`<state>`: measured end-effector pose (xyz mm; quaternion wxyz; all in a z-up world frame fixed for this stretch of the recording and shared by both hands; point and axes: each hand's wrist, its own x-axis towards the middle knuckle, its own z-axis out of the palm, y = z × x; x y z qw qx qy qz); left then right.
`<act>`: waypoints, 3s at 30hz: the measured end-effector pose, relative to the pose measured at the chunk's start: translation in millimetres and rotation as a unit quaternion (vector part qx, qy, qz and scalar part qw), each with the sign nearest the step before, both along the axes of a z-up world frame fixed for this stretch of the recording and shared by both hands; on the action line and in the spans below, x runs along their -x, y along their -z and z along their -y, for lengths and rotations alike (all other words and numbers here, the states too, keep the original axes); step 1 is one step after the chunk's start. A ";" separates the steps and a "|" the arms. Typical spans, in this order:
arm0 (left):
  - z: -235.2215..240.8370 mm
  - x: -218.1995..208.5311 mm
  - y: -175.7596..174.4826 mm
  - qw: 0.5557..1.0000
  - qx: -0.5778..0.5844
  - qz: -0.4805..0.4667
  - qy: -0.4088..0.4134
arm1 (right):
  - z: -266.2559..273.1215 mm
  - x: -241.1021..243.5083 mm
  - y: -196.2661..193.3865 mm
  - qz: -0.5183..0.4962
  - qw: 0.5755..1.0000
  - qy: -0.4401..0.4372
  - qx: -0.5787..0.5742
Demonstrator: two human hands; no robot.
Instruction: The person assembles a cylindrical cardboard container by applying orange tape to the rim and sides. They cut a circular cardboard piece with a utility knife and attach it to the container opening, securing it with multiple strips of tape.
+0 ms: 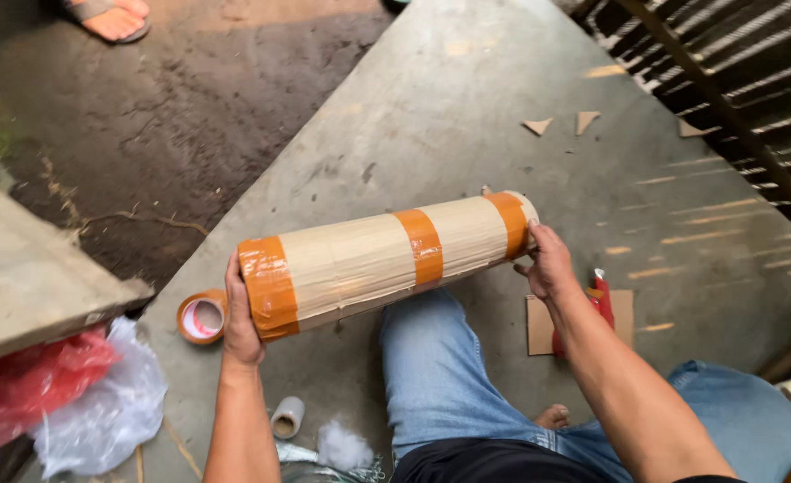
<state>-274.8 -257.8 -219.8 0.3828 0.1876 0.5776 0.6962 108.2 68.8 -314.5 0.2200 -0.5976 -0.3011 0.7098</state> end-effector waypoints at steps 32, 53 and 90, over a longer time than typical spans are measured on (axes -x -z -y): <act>-210.4 -206.3 141.8 0.933 0.059 0.335 0.116 | 97.6 -28.6 -270.5 -0.011 0.621 -0.206 -0.756; -193.5 -248.7 -234.2 0.650 -0.022 -0.692 0.313 | 51.2 -124.2 -179.8 -0.028 0.682 -0.251 -0.687; -111.1 -272.9 -259.1 0.868 -0.107 -0.162 0.458 | 132.1 -222.0 -328.4 -0.022 0.463 -0.529 -0.710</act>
